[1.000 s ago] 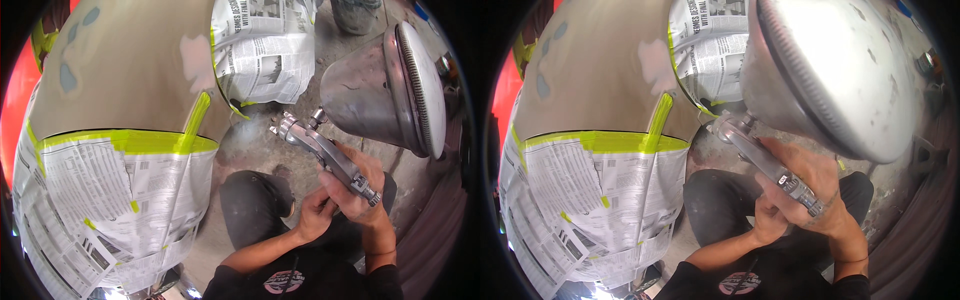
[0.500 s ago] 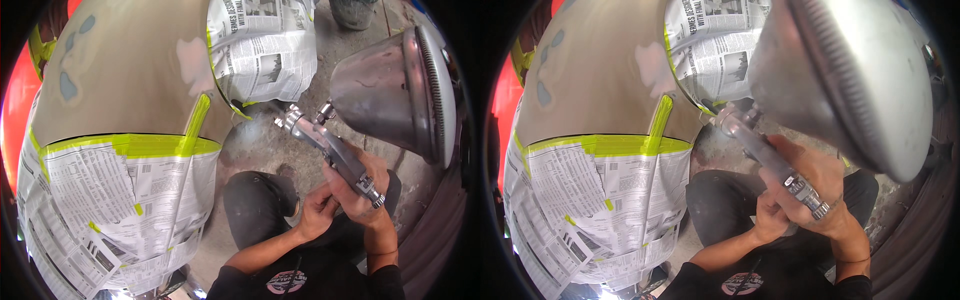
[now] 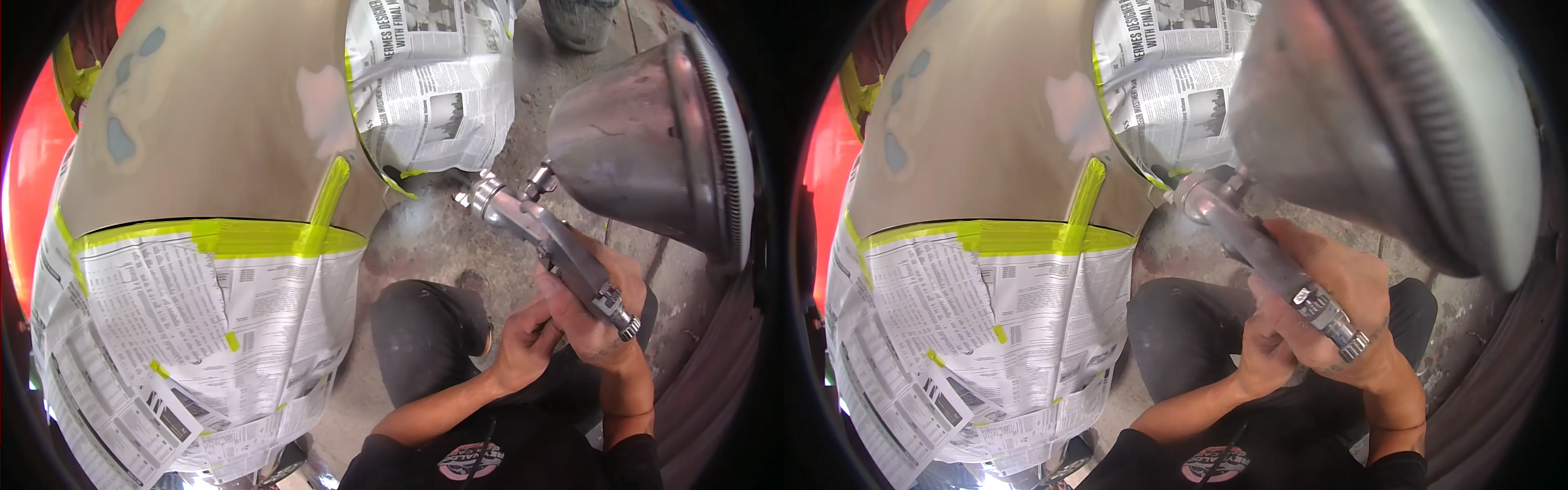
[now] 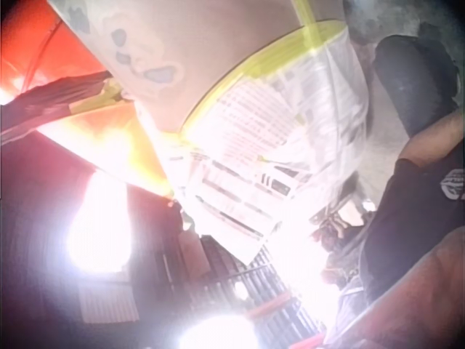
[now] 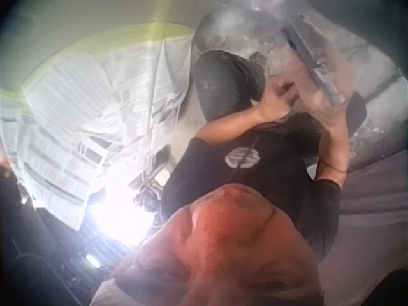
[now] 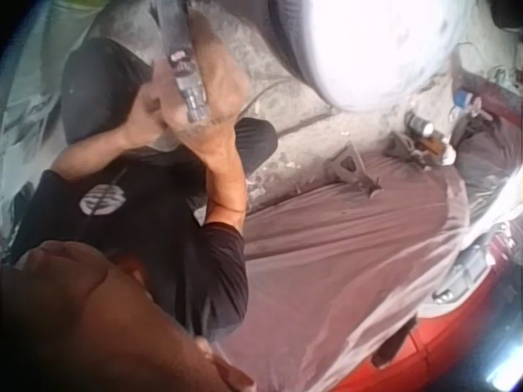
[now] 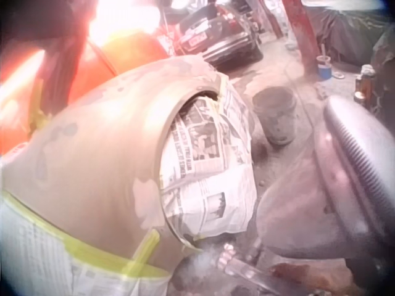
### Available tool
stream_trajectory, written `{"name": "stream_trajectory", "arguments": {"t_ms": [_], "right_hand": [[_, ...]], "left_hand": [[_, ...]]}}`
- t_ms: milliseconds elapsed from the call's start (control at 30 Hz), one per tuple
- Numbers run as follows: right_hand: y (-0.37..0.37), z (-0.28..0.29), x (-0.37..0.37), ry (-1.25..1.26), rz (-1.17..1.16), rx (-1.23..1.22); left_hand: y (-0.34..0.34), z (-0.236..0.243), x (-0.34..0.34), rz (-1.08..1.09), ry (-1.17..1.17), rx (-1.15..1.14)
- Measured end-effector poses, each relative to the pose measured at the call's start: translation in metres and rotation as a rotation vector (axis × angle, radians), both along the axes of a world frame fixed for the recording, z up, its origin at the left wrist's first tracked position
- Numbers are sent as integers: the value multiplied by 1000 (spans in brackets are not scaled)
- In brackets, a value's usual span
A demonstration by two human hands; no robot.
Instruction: The person uses a spray gun to apply paint to a car fender, moving the gun in steady strokes across the surface. They occasionally stop to touch the surface and adjust the masking tape and newspaper protective covering around the fender.
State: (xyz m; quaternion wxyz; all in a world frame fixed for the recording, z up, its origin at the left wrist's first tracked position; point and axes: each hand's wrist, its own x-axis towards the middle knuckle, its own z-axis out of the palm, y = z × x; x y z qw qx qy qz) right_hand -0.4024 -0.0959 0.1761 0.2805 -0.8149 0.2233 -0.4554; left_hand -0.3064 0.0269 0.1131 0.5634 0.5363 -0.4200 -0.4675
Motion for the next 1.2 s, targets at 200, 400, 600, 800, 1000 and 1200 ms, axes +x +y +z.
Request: {"name": "stream_trajectory", "arguments": {"t_ms": [200, 400, 600, 800, 1000, 1200], "right_hand": [[5, 4, -3, -29, -41, 104], [4, 5, -2, -65, 1, 235], [-1, 13, -3, -78, 86, 136], [-6, 29, -11, 14, -27, 74], [-5, 30, -13, 1, -93, 296], [-2, 26, -12, -25, -19, 212]], "left_hand": [[-7, 4, 0, -29, 58, -29], [-5, 5, -2, 7, -50, -93], [5, -7, -3, -87, -19, 28], [-8, -9, 9, -514, -521, 54], [16, -56, -21, -894, -844, 129], [-10, -103, -31, -1024, -850, -46]]}}
